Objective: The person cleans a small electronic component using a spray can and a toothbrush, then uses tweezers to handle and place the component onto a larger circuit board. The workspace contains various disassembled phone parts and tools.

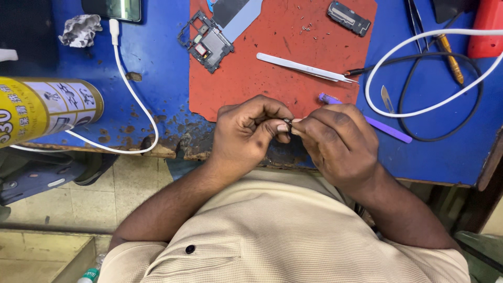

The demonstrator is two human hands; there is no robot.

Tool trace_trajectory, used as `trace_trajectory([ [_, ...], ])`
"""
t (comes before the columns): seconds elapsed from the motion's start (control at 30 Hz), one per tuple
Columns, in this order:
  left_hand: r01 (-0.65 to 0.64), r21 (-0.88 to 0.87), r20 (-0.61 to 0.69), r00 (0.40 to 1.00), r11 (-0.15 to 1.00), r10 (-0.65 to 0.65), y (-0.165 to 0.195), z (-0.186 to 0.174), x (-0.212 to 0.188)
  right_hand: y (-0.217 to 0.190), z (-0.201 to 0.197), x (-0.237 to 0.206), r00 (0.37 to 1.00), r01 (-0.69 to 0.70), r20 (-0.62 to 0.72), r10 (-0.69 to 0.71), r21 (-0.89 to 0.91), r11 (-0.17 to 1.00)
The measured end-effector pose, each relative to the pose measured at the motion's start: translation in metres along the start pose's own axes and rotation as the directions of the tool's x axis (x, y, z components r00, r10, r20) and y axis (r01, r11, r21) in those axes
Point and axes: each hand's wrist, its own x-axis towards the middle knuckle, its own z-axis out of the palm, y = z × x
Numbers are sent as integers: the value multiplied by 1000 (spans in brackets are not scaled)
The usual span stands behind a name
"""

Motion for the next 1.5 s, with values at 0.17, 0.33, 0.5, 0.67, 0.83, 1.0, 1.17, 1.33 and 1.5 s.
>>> trace_trajectory([
  [0.17, -7, 43, 6, 1000, 999, 7, 0, -1, 1, 0, -1, 0, 1000, -16, 4, 16, 1, 1000],
  [0.33, -7, 39, 5, 1000, 999, 7, 1, -1, 1, 0, -1, 2, 1000, 9, 19, -9, 5, 1000],
  [0.5, 39, 62, -17, 999, 997, -38, 3, 0, 1, 2, -8, 7, 993, 69, 93, -68, -7, 998],
  [0.67, 34, 92, -25, 999, 995, -32, 7, 2, 3, 5, -18, 15, 974, 143, 184, -135, -28, 989],
  [0.83, -121, 297, -33, 990, 947, 137, 10, 9, 1, 4, -37, 23, 932, 107, 352, -90, -30, 994],
  [1.0, -117, 261, -12, 992, 958, 125, 5, 9, 0, 3, -44, 16, 962, -117, 258, 91, 87, 989],
  [1.17, -132, -123, 65, 988, 984, 141, 2, -5, -2, -3, -25, -8, 923, -378, 29, 384, 265, 887],
  [1.33, -93, -158, 77, 991, 983, 106, 1, -9, -5, -7, -13, -23, 896, -407, -36, 442, 332, 851],
  [1.5, -66, -230, 65, 994, 971, 83, 3, -7, -5, -10, -7, -23, 900, -385, -67, 430, 339, 859],
])
